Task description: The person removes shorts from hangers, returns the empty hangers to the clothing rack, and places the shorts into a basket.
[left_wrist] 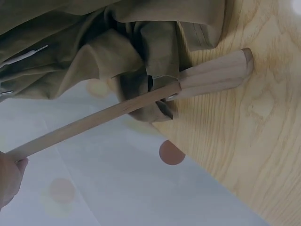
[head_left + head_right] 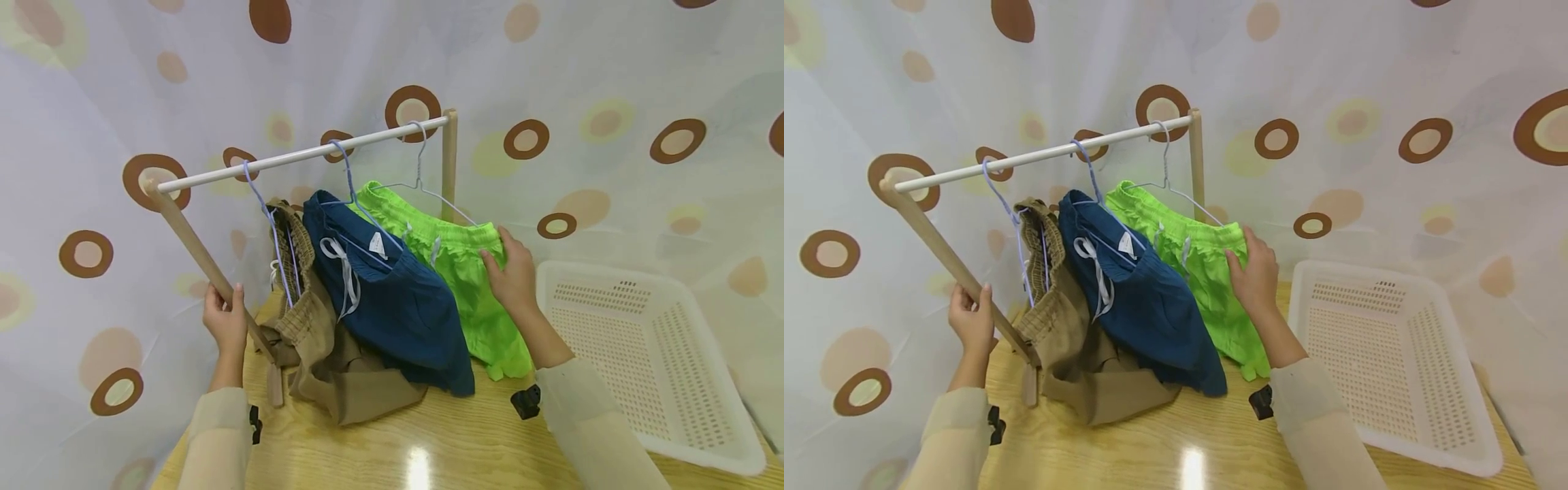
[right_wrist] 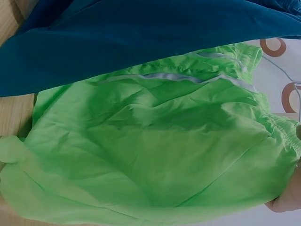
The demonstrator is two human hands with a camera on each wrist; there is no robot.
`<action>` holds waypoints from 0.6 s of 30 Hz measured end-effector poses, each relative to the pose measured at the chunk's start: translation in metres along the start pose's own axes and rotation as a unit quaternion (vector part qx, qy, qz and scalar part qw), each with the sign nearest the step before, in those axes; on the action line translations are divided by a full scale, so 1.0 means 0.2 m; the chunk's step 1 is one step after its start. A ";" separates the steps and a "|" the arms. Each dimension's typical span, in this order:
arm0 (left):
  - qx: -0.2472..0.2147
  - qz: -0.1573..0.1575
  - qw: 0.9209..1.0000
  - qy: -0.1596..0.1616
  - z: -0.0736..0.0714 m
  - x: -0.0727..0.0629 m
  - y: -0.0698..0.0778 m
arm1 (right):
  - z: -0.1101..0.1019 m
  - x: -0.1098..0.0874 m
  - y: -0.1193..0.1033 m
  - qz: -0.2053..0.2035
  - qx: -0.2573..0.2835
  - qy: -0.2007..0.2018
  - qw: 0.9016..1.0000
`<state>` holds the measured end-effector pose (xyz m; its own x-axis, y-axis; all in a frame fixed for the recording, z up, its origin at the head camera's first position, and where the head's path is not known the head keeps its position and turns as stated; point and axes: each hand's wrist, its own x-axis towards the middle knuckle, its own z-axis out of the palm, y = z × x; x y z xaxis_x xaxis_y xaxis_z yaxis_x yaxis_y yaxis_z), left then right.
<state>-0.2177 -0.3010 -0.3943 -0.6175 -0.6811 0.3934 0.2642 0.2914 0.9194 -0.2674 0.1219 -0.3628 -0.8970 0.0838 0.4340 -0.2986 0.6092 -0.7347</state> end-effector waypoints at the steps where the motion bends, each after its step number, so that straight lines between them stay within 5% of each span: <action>1: 0.002 0.003 1.000 0.005 0.00 0.00 0.00 | 0.00 0.00 0.00 0.003 -0.002 -0.001 1.000; 11: 0.019 -0.002 1.000 0.024 -0.01 0.07 -0.12 | 0.01 -0.01 0.00 0.037 -0.009 0.001 0.999; 18: 0.034 -0.017 0.999 0.033 -0.01 0.09 -0.14 | 0.01 -0.02 0.00 0.059 0.049 0.022 0.997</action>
<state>-0.2346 -0.3217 -0.4123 -0.5749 -0.7328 0.3640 0.1924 0.3113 0.9306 -0.2641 0.1189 -0.3657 -0.9131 0.1869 0.3624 -0.2239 0.5129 -0.8288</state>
